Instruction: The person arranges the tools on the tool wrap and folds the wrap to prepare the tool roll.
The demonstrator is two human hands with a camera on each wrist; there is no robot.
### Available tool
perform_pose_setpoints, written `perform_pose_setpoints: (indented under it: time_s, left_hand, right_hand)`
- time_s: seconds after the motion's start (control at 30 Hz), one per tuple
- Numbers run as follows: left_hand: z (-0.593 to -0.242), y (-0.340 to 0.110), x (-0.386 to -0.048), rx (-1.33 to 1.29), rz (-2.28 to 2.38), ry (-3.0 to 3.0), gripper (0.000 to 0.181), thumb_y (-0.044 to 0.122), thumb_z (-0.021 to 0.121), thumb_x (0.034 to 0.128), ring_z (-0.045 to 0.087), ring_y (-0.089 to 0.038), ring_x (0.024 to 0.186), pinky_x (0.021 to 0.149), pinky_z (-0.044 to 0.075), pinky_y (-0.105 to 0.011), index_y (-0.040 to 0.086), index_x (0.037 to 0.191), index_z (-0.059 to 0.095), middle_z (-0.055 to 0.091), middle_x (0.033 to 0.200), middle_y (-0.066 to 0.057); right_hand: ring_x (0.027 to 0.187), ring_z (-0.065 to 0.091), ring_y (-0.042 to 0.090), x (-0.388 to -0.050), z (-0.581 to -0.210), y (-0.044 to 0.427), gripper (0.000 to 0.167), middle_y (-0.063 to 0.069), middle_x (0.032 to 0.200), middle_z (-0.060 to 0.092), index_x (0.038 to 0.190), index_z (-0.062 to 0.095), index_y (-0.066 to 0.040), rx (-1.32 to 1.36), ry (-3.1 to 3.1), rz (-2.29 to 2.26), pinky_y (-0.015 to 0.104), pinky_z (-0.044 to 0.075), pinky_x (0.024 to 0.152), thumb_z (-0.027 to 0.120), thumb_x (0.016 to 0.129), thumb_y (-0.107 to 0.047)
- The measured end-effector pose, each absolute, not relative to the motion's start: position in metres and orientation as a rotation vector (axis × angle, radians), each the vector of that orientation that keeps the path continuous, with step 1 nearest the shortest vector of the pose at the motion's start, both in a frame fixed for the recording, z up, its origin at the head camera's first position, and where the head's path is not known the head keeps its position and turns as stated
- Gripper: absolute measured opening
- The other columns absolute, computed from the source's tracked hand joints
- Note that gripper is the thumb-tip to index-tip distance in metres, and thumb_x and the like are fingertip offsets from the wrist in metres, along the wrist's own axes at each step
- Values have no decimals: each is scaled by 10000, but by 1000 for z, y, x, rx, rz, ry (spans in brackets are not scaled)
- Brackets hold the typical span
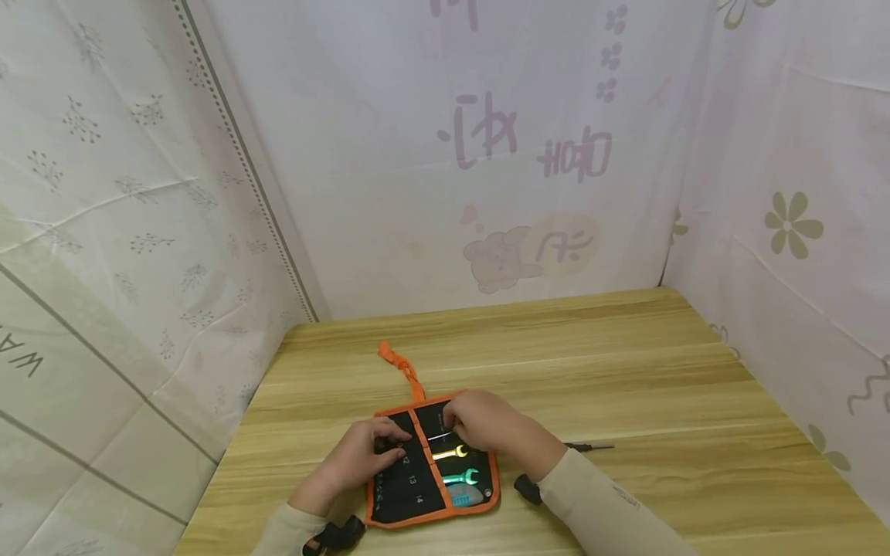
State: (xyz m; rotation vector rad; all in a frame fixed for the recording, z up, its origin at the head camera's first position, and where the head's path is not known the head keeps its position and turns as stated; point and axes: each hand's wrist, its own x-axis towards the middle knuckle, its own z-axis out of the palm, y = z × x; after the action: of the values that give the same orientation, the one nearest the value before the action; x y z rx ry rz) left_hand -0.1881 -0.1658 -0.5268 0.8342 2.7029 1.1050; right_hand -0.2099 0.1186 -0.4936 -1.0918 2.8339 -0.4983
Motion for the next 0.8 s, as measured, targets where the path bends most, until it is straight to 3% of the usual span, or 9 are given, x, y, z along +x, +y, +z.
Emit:
perform_pose_setpoints:
  time_s: [0.4,0.8]
  left_hand:
    - [-528,-163,-188,861,1082,2692,188,118,817,933,604,-38,850,708,519,-249,186,1108,806,709,1077,79]
    - [-525,-164,-190,878,1065,2679,146,175,783,973,599,-42,876,761,534,-283,176,1118,791,668,1054,89]
  right_hand:
    - [812,599,31,-199,-480,167,103,-90,981,654,1048,772,-125,-1022,2850,-719,272,543,697,746,965,-70]
    - [818,581,34,-198,-496,220,103,-117,929,619,1033,760,-117,-883,2855,-797,299,535,704,773,941,-73]
